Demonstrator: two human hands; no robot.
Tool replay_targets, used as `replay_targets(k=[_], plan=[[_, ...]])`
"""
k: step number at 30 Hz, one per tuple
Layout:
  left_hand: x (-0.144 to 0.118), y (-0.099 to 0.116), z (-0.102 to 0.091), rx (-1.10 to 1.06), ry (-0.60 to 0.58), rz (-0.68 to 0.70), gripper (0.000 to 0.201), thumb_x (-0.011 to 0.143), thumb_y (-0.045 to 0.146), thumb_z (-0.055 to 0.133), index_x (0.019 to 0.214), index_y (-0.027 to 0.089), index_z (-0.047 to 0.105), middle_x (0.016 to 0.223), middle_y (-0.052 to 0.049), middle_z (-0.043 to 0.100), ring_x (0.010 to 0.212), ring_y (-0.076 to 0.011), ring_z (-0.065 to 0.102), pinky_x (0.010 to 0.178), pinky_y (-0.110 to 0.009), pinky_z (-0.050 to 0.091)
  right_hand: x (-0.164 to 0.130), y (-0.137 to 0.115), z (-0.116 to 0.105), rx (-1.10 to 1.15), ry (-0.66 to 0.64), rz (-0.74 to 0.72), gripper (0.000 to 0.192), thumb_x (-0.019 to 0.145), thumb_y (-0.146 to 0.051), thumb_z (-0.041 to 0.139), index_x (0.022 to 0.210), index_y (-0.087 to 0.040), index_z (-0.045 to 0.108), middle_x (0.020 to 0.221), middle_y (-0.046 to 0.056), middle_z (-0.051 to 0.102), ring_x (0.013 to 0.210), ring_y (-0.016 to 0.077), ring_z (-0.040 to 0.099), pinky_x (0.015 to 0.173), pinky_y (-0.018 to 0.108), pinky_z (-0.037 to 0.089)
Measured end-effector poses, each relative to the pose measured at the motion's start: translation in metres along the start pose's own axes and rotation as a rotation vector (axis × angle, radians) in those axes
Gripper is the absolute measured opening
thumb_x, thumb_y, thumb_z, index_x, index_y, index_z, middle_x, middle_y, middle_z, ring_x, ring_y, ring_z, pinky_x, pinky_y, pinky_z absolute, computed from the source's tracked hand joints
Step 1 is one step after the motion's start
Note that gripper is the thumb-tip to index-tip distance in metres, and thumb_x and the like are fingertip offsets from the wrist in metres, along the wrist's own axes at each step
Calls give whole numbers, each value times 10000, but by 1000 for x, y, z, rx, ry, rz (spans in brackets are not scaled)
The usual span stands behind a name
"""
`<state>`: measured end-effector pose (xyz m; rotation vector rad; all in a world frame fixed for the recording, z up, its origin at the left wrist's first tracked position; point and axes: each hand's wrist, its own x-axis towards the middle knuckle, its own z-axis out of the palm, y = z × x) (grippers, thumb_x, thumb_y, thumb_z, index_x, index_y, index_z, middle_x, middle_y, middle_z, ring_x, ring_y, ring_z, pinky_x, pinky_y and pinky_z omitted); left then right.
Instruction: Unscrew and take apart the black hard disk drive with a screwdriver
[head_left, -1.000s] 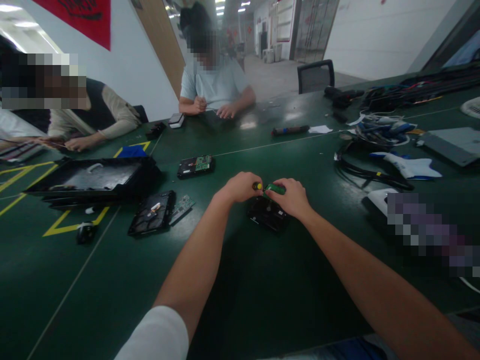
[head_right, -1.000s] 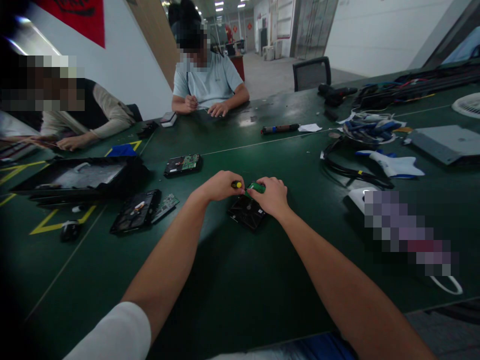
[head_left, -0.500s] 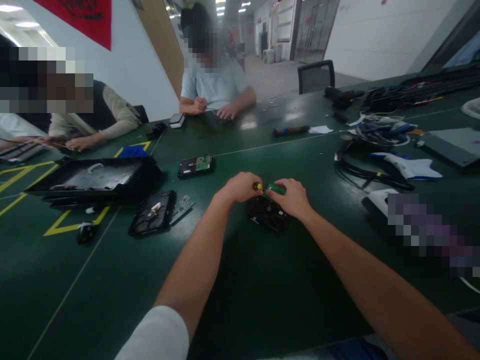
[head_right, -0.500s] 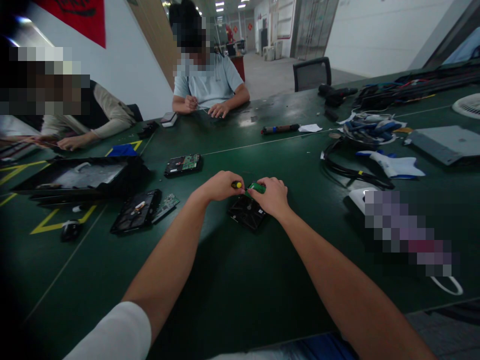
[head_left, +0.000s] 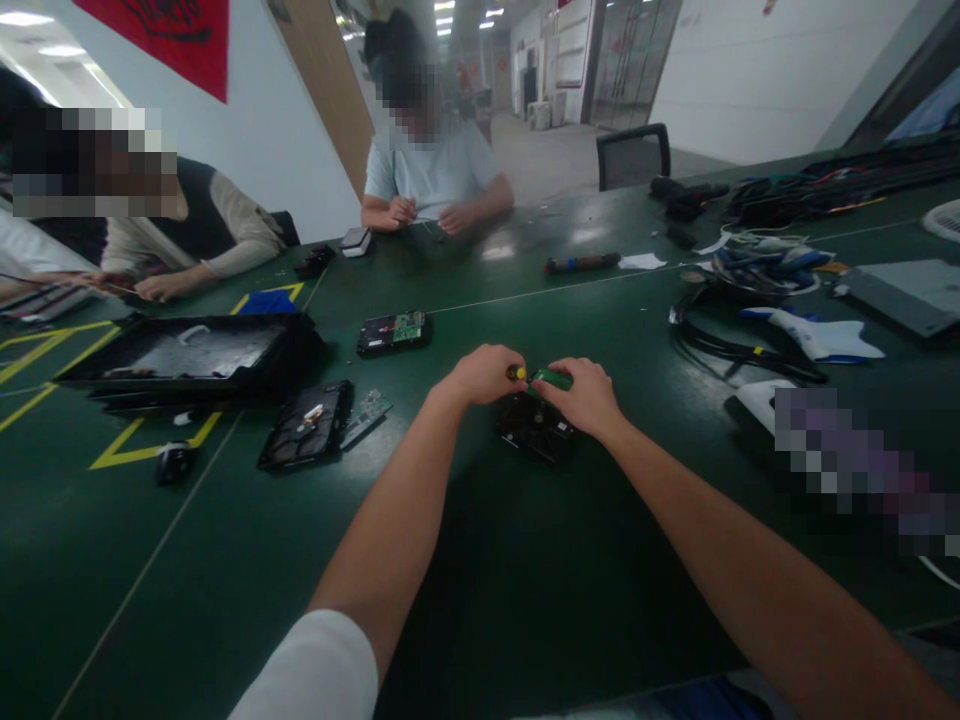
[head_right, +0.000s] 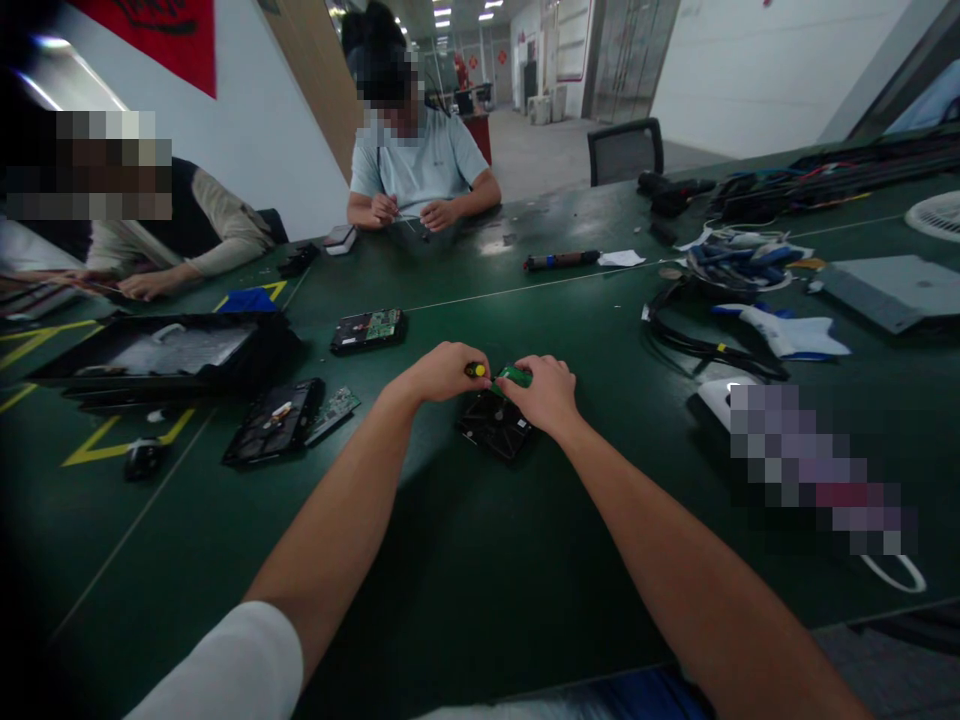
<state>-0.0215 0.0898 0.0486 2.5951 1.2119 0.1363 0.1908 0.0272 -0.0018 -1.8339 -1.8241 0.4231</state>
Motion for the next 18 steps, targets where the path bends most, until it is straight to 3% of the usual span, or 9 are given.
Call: replay_targets(k=[4, 8, 12, 15, 18], plan=[[0, 2, -2, -50, 51, 1, 113, 928, 332, 749, 972, 239, 793, 990, -50, 786, 950, -240, 711, 826, -331, 500, 0, 1, 0, 10, -5, -7, 438, 996, -570, 662, 1280, -246, 740, 1317, 120, 726, 1239, 346, 633, 1003, 493, 471], [1, 6, -6, -154, 399, -112, 161, 960, 364, 718, 987, 207, 700, 1057, -86, 720, 997, -243, 666, 903, -370, 523, 1, 2, 0, 10, -3, -5, 417, 1010, -560, 645, 1282, -258, 740, 1307, 114, 731, 1237, 340, 636, 1019, 497, 470], [5, 5, -7, -329, 674, -94, 137, 946, 182, 664, 1056, 212, 589, 1127, -82, 643, 1087, -221, 628, 989, -387, 556, 1, 2, 0, 5, 1, -7, 405, 1010, -558, 647, 1276, -266, 739, 1314, 102, 734, 1234, 330, 641, 1024, 488, 469], [9, 5, -4, -599, 799, -28, 135, 983, 147, 584, 1095, 218, 557, 1196, -83, 595, 1023, -182, 656, 860, -343, 632, 0, 1, 0, 6, 8, -6, 413, 1006, -561, 651, 1272, -258, 742, 1305, 100, 739, 1216, 324, 646, 1019, 483, 473], [14, 9, -3, -838, 838, 51, 227, 998, 209, 630, 1203, 238, 537, 1126, -52, 631, 970, -165, 694, 736, -280, 658, 0, 1, 1, 3, 12, -9, 427, 1007, -559, 647, 1284, -247, 739, 1293, 104, 742, 1202, 324, 651, 1015, 484, 478]])
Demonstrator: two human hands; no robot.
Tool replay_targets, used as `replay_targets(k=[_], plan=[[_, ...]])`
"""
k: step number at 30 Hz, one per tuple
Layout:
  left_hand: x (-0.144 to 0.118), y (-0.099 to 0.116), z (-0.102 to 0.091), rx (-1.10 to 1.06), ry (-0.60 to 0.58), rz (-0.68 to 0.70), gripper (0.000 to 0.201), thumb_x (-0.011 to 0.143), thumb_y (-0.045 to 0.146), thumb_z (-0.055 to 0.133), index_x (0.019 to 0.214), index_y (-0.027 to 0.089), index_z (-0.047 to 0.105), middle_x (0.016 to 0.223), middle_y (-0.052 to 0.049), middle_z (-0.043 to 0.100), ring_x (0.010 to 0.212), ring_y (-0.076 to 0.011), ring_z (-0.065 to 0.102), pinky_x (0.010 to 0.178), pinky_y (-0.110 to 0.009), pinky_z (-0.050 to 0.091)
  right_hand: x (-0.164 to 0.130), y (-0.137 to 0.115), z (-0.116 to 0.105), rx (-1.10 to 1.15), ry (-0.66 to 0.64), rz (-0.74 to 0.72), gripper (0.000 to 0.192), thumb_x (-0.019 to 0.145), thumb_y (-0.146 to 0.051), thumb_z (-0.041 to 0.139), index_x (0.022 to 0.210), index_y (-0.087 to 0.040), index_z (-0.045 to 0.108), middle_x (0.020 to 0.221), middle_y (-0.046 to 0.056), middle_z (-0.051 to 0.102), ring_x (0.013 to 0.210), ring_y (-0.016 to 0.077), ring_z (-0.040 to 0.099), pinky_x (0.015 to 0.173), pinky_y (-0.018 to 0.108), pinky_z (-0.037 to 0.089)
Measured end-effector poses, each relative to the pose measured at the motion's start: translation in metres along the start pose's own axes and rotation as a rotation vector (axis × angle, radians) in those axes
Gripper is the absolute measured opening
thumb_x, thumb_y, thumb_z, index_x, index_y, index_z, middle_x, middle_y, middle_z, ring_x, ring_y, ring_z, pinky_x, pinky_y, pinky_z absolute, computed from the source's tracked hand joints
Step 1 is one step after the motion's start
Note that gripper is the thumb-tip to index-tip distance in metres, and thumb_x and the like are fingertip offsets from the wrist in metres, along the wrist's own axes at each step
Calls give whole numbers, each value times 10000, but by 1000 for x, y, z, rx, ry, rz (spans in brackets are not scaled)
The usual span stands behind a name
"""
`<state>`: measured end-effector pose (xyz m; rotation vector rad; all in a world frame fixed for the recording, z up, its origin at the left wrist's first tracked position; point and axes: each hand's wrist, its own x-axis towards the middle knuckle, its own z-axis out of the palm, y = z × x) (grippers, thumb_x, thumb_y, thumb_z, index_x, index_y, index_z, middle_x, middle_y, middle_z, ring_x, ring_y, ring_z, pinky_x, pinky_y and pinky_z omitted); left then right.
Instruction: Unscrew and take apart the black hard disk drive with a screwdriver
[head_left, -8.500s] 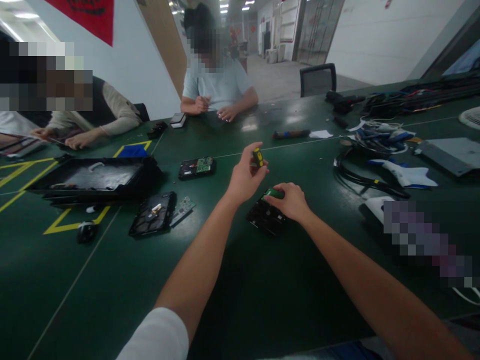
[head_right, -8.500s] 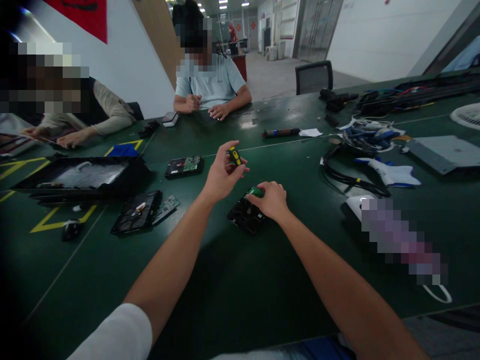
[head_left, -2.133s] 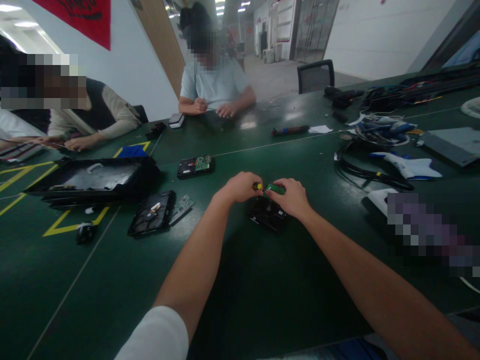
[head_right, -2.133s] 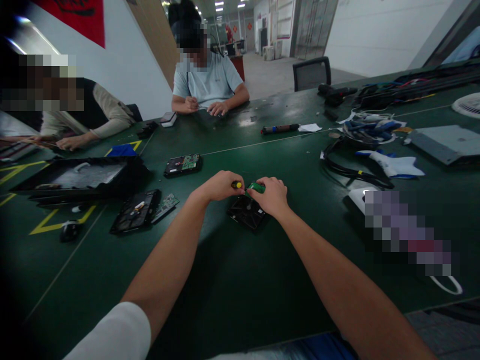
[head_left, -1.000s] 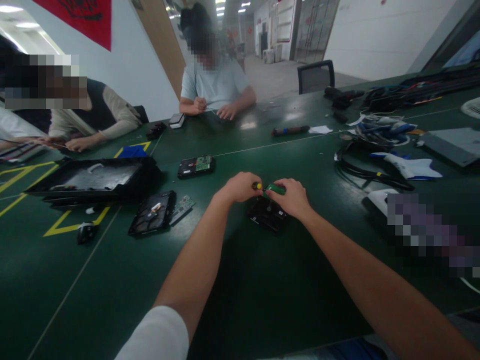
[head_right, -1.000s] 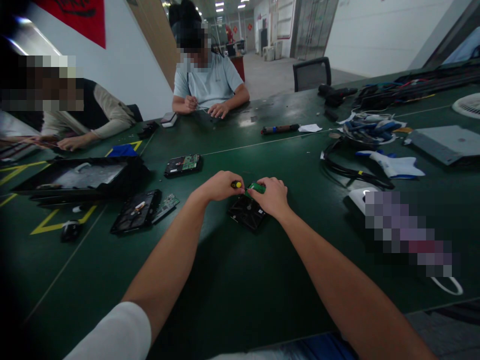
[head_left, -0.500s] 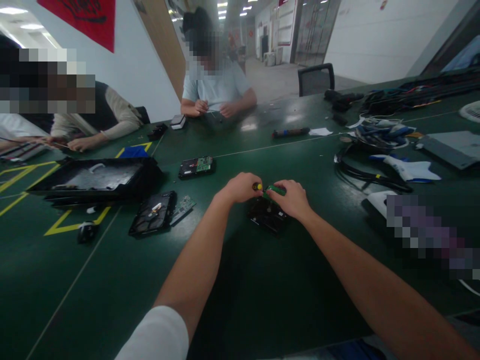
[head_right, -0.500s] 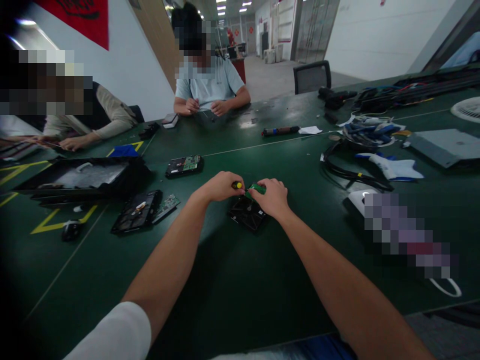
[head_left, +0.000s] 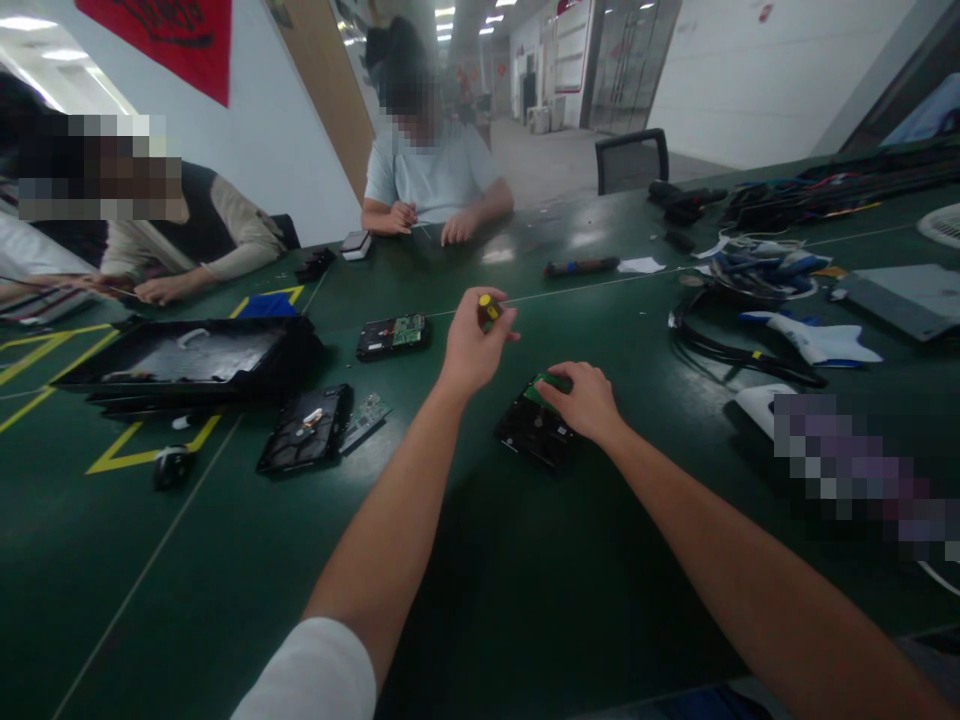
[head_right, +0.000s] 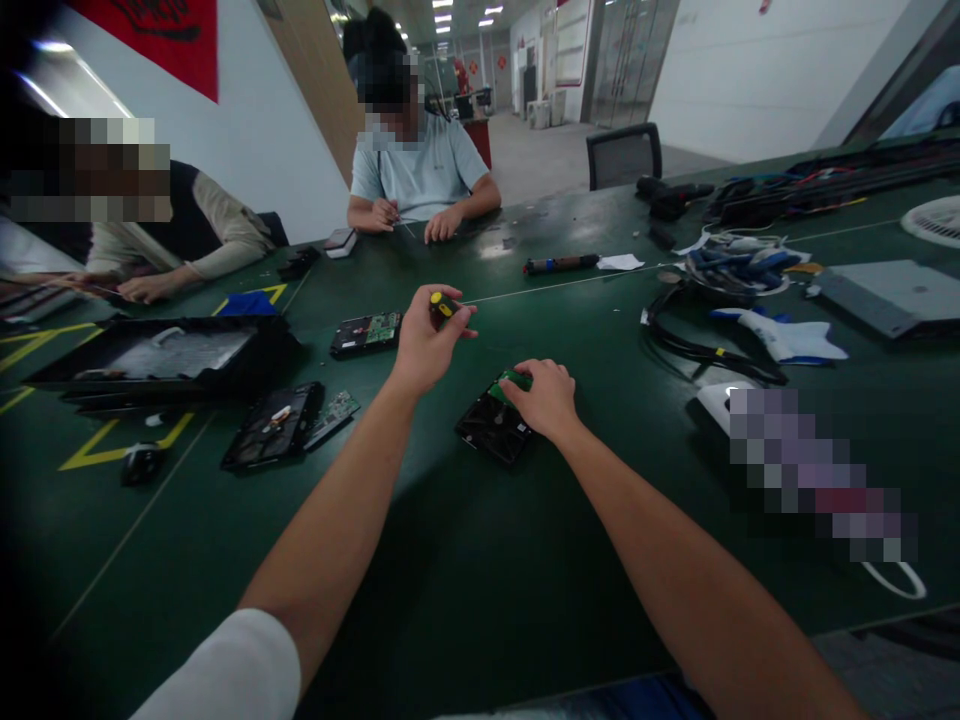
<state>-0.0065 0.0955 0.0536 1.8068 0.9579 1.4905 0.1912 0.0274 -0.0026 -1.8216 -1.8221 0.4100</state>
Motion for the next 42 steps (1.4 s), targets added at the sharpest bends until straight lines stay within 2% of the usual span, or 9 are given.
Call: replay_targets(k=[3, 6, 10, 20, 42], plan=[[-1, 2, 6, -65, 39, -12, 400, 954, 222, 717, 1306, 264, 531, 1093, -37, 688, 984, -179, 724, 642, -225, 642, 0, 0, 1, -1, 10, -5, 416, 1004, -541, 656, 1270, -236, 750, 1285, 107, 749, 1188, 325, 660, 1008, 476, 482], [-3, 0, 11, -73, 40, -11, 463, 928, 197, 745, 1342, 276, 553, 1125, -38, 721, 969, -178, 735, 648, -232, 656, 1, 0, 1, 5, 15, -7, 412, 999, -532, 669, 1265, -230, 757, 1291, 111, 752, 1190, 329, 664, 1007, 473, 482], [-6, -5, 16, -61, 9, 6, 467, 917, 168, 750, 1341, 283, 590, 1131, -32, 734, 959, -174, 736, 719, -276, 686, 1, 0, 1, -2, 15, -3, 408, 993, -532, 678, 1268, -240, 756, 1280, 107, 756, 1179, 330, 667, 993, 460, 481], [-9, -4, 21, -29, 12, 73, 476, 953, 176, 726, 1389, 293, 574, 1158, -44, 732, 987, -183, 743, 738, -287, 693, 3, 3, 2, 1, 12, -5, 408, 984, -537, 691, 1246, -233, 768, 1256, 113, 757, 1138, 330, 675, 975, 479, 494], [-12, -7, 25, -20, -18, 61, 489, 943, 158, 731, 1386, 308, 586, 1157, -39, 731, 970, -182, 742, 734, -297, 694, 2, -1, 0, -15, 8, 2, 401, 989, -513, 693, 1268, -234, 766, 1285, 117, 762, 1166, 338, 683, 989, 475, 503]])
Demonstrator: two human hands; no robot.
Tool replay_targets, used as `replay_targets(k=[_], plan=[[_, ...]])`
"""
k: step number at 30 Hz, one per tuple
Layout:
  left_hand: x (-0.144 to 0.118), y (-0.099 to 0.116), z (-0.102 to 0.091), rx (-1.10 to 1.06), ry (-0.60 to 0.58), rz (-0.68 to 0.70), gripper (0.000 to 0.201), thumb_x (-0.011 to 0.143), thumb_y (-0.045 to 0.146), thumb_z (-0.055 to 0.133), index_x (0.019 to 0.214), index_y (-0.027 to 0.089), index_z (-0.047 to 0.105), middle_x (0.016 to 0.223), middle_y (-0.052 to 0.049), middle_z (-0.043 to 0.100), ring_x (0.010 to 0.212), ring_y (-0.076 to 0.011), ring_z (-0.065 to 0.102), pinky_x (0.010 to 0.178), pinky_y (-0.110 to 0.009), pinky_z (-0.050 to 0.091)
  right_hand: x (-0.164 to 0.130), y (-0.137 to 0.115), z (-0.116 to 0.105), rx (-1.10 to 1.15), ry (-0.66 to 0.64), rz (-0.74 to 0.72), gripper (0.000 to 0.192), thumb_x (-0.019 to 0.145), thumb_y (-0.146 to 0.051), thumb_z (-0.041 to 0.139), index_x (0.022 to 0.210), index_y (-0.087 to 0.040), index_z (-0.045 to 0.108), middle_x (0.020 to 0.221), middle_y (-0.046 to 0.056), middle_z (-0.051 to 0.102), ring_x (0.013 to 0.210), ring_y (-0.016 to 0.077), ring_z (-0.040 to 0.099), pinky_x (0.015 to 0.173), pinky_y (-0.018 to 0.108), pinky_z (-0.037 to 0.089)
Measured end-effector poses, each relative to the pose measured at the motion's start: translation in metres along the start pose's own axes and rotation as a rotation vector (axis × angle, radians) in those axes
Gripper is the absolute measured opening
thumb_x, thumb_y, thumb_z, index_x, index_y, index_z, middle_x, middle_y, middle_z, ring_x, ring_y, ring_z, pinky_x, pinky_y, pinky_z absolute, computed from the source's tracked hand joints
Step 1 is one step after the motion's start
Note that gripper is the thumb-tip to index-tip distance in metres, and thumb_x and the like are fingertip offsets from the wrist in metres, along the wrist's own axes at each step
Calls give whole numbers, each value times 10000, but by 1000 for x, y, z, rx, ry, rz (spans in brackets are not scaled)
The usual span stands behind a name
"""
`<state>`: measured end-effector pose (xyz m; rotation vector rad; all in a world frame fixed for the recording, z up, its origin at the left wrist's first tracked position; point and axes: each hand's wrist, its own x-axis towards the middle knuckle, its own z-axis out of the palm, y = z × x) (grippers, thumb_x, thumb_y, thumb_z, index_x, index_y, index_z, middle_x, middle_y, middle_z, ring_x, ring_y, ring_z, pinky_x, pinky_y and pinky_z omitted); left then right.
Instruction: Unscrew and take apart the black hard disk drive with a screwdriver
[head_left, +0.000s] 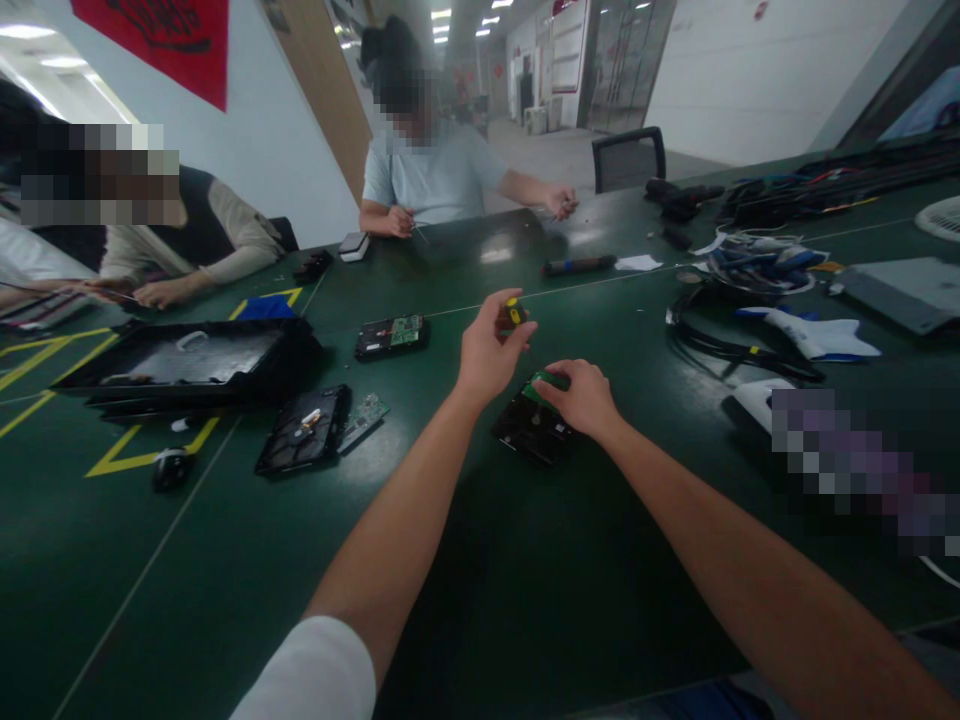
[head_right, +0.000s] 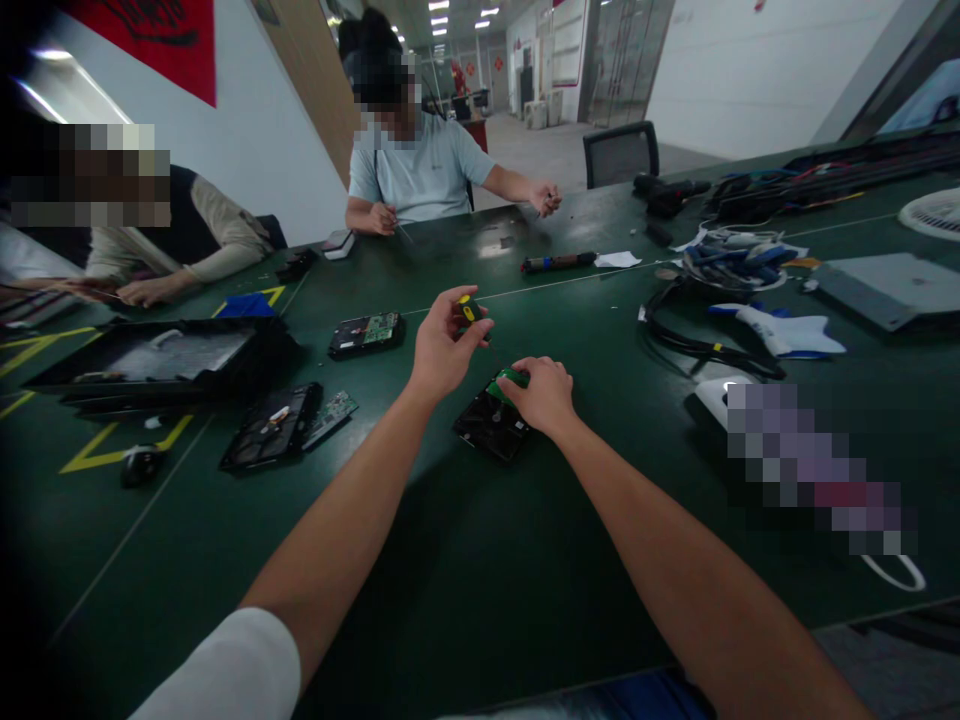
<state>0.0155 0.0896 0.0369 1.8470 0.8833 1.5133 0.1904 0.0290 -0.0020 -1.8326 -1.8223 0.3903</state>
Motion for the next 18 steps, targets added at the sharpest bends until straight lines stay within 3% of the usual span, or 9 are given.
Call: replay_targets(k=[18], plan=[[-1, -5, 1, 27, 2, 1, 509, 933, 166, 741, 1400, 312, 599, 1159, -41, 730, 972, -187, 738, 705, -275, 685, 0, -1, -1, 9, 3, 9, 386, 988, -504, 698, 1261, -242, 774, 1285, 112, 757, 1175, 328, 677, 1004, 469, 496]])
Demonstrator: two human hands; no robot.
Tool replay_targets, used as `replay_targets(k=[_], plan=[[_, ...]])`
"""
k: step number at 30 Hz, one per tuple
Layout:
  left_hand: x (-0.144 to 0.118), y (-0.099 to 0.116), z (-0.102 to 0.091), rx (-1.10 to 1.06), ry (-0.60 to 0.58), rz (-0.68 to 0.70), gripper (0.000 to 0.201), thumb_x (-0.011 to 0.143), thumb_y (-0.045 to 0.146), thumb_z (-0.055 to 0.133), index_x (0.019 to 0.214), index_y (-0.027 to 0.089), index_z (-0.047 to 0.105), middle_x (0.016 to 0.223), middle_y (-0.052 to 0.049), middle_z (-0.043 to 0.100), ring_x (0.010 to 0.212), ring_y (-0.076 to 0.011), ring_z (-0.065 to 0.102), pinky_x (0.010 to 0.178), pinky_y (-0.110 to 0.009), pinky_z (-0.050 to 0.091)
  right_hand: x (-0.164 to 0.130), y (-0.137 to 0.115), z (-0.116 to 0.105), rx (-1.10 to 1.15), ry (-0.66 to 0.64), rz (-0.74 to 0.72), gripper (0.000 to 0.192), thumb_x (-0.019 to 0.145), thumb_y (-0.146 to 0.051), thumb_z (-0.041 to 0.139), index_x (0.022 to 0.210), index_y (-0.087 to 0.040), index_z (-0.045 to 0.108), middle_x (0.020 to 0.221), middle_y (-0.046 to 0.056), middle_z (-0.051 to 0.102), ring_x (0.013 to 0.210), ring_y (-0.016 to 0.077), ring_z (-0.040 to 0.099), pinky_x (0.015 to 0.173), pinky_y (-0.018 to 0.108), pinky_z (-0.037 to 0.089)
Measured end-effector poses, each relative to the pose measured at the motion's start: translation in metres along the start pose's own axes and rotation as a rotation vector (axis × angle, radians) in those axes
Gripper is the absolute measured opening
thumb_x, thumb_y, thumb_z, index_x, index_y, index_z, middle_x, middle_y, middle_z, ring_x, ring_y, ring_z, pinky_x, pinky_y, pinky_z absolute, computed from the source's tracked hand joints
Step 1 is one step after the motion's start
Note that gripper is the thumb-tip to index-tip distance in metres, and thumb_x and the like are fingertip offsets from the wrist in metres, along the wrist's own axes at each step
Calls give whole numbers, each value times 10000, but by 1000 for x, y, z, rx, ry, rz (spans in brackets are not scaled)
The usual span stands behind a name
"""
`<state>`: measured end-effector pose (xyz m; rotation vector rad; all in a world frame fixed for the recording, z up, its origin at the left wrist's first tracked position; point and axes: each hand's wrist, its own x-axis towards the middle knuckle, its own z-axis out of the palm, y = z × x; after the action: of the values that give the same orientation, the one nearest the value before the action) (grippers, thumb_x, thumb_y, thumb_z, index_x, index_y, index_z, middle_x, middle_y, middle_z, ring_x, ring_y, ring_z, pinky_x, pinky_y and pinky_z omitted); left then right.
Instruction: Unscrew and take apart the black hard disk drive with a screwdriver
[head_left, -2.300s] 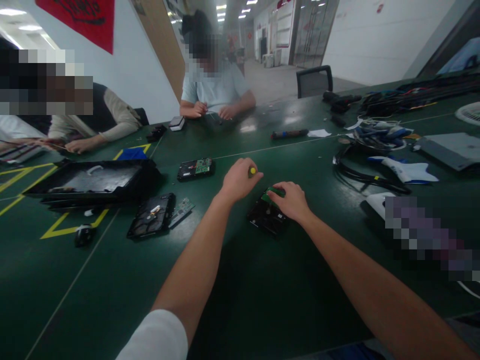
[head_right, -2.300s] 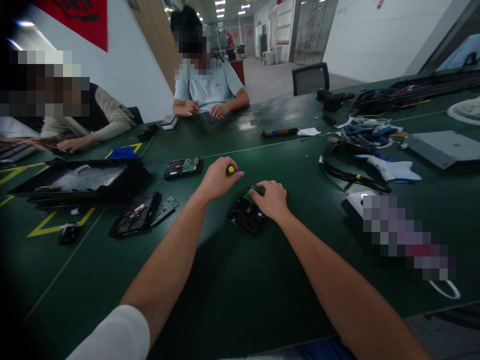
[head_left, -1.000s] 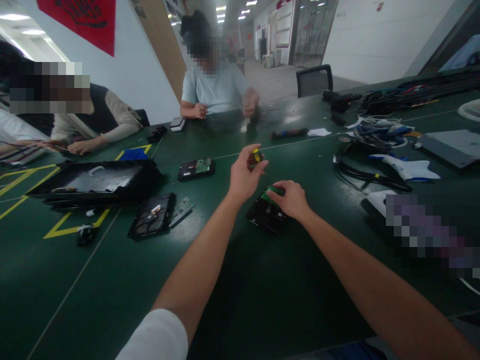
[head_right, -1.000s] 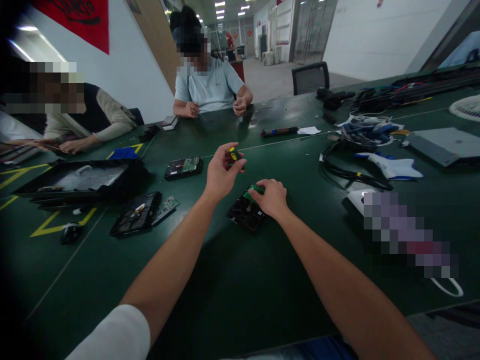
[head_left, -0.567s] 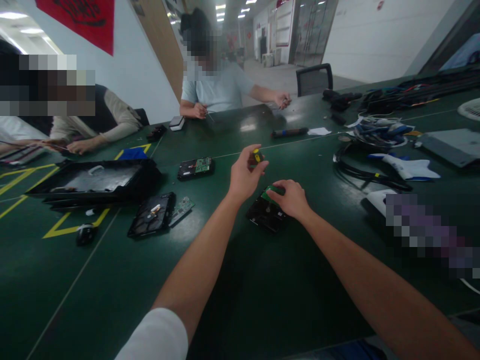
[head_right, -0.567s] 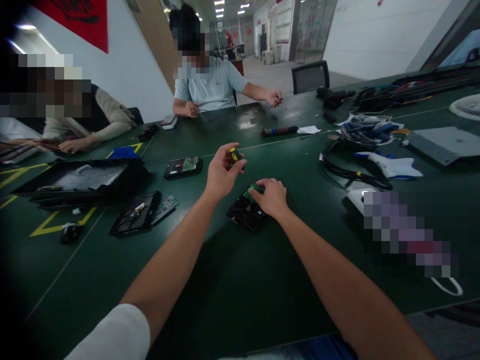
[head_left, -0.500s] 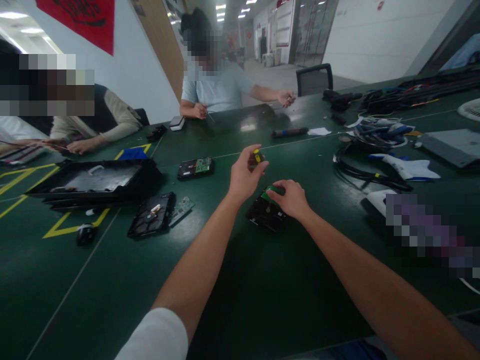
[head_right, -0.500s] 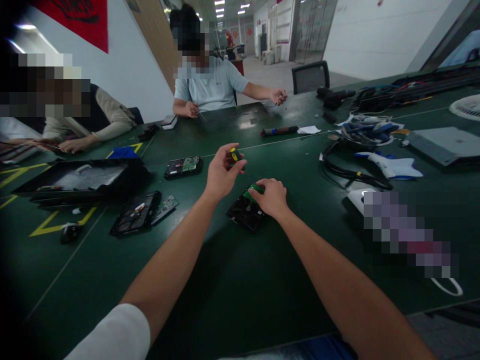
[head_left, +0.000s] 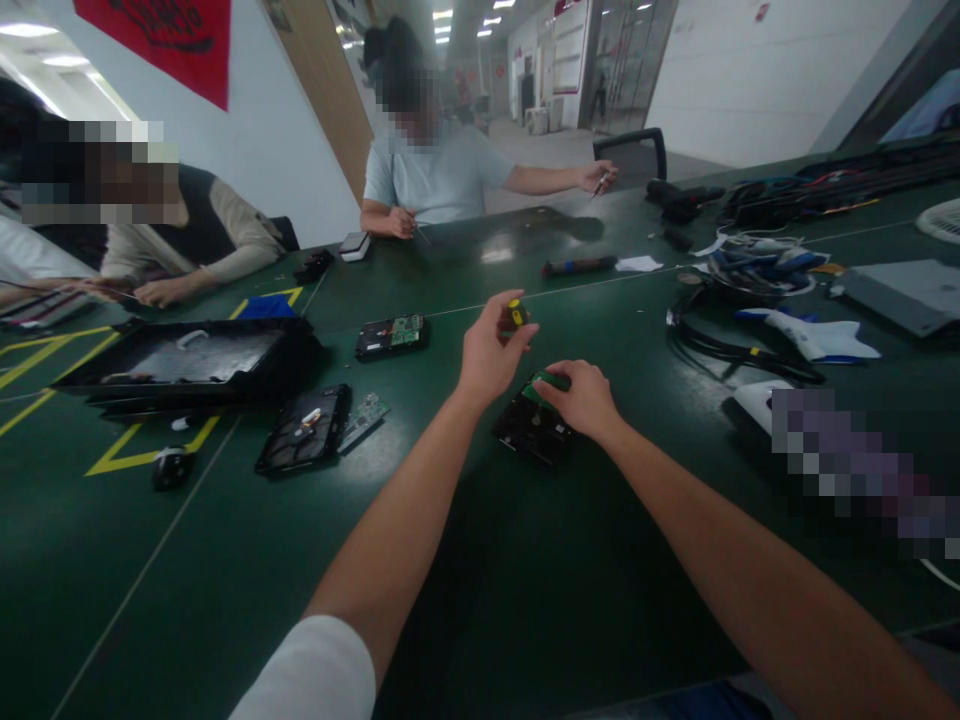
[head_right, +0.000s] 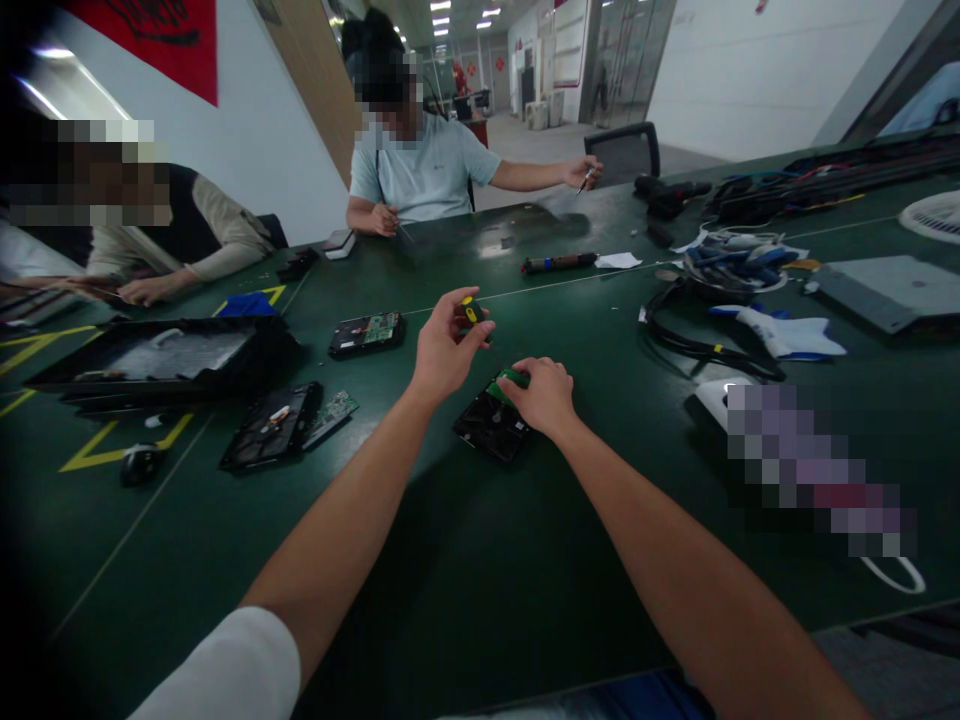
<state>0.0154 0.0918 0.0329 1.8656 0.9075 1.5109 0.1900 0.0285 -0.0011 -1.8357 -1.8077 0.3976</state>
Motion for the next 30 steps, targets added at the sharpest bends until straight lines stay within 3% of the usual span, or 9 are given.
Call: replay_targets(k=[30], plan=[[-1, -4, 1, 30, 25, 19, 544, 915, 197, 778, 1417, 328, 612, 1124, -27, 733, 976, -192, 740, 703, -276, 682, 0, 2, 1, 0, -6, -12, 401, 996, -502, 688, 1283, -232, 763, 1303, 121, 752, 1190, 338, 675, 1016, 483, 496]])
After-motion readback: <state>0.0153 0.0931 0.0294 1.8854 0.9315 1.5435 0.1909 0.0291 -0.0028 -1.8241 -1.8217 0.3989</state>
